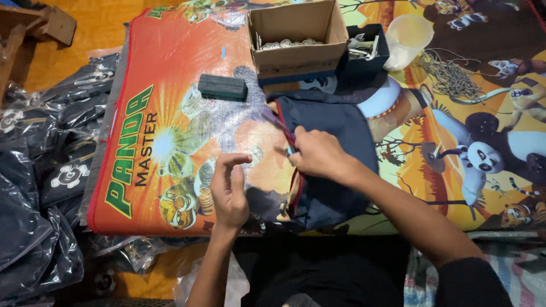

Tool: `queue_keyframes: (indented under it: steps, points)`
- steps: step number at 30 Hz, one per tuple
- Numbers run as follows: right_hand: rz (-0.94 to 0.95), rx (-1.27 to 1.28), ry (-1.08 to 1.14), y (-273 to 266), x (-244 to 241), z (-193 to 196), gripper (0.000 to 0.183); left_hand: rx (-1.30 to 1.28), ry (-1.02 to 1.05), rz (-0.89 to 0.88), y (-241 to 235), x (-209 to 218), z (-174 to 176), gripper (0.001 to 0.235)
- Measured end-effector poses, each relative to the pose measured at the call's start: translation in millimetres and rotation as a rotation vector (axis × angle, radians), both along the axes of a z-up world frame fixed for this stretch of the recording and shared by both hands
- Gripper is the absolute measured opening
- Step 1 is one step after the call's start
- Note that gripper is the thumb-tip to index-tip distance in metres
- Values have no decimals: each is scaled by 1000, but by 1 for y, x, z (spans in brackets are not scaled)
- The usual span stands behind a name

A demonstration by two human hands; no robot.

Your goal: The person cleans a dark blue bag with a red zipper using a purple brush. They scrub the bag's surface, then open the zipper and clean the interior. Finally, they attach a small keychain to the zipper pull.

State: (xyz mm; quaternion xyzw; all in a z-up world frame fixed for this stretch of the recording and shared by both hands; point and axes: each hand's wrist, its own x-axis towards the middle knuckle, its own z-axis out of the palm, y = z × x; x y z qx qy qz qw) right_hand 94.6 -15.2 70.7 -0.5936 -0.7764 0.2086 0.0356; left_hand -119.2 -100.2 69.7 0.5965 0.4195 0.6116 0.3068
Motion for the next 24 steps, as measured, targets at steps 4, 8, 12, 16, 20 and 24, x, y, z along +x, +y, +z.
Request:
queue_keyframes:
  steps: [4, 8, 12, 16, 20, 24]
  points:
    - [-43, 27, 392, -22, 35, 62, 28, 25, -46, -14, 2, 0, 7, 23]
    - [-70, 28, 866, -23, 80, 72, 26, 102, 30, -67, 8, 14, 32, 18]
    - [-269, -81, 1006, -25, 97, 56, 24, 166, 155, -213, 16, 45, 42, 14]
    - [-226, -13, 694, -17, 126, -29, 29, 202, 481, -411, 21, 83, 9, 22]
    - [-213, 189, 176, -49, 146, -31, 30, 269, 919, -404, 9, 106, -39, 45]
    - [-54, 195, 164, -87, 181, -11, 25, 319, 1066, -326, 1, 116, -42, 53]
